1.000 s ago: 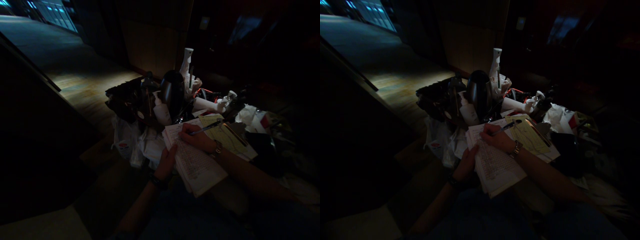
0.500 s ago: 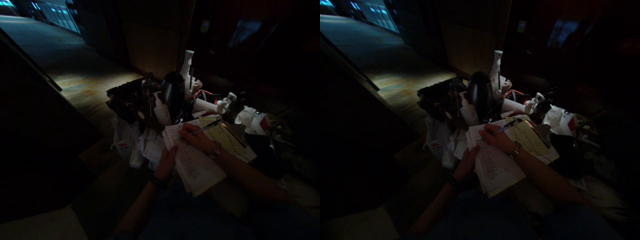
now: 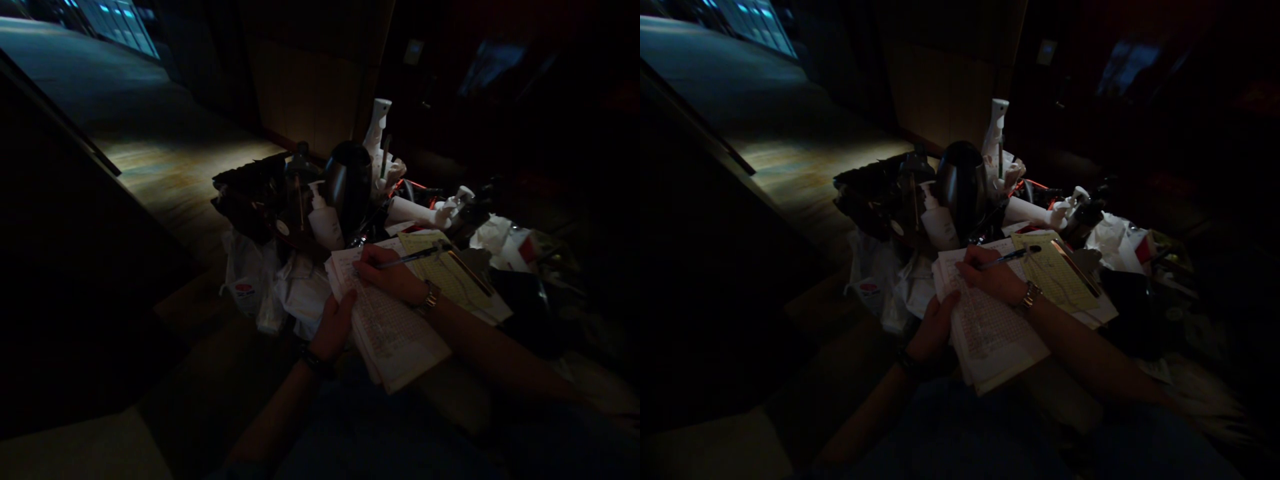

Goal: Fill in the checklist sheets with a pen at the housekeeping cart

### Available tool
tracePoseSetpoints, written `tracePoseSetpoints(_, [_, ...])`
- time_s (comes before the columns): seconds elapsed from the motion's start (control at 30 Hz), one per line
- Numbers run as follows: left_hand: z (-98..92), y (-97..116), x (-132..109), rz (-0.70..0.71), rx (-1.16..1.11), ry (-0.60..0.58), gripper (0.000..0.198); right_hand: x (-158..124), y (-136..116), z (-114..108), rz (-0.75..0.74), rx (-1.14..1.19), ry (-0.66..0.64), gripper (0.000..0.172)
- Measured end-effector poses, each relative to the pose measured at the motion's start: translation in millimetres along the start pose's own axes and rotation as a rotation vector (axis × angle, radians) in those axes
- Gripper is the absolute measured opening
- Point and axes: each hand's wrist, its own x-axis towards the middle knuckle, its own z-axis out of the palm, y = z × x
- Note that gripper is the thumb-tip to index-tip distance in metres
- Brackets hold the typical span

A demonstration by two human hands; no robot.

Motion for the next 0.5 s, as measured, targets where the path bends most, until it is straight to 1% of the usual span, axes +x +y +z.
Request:
tracePoseSetpoints(0.1, [0.3,0.1,0.4,-0.011,-0.010,-0.002,0.052,-0.2,-0.8,0.3,-0.002,-0.018,0.008,0.024])
tracePoseSetpoints(0.23, [-0.3,-3.0,1.5,-0.038,-0.017,0.022,0.051,-0.2,-1.3,0.7,-0.003,-0.010,0.003,0.025])
tracePoseSetpoints(0.37, [-0.5,-3.8,1.0,-0.004,-0.012,0.005,0.050,-0.2,-0.7,1.1,0.008,-0.027,-0.001,0.024])
tracePoseSetpoints(0.5, [0.1,-1.9,0.5,-0.013,-0.002,0.025,0.053,-0.2,0.4,1.7,-0.020,-0.085,0.009,0.021])
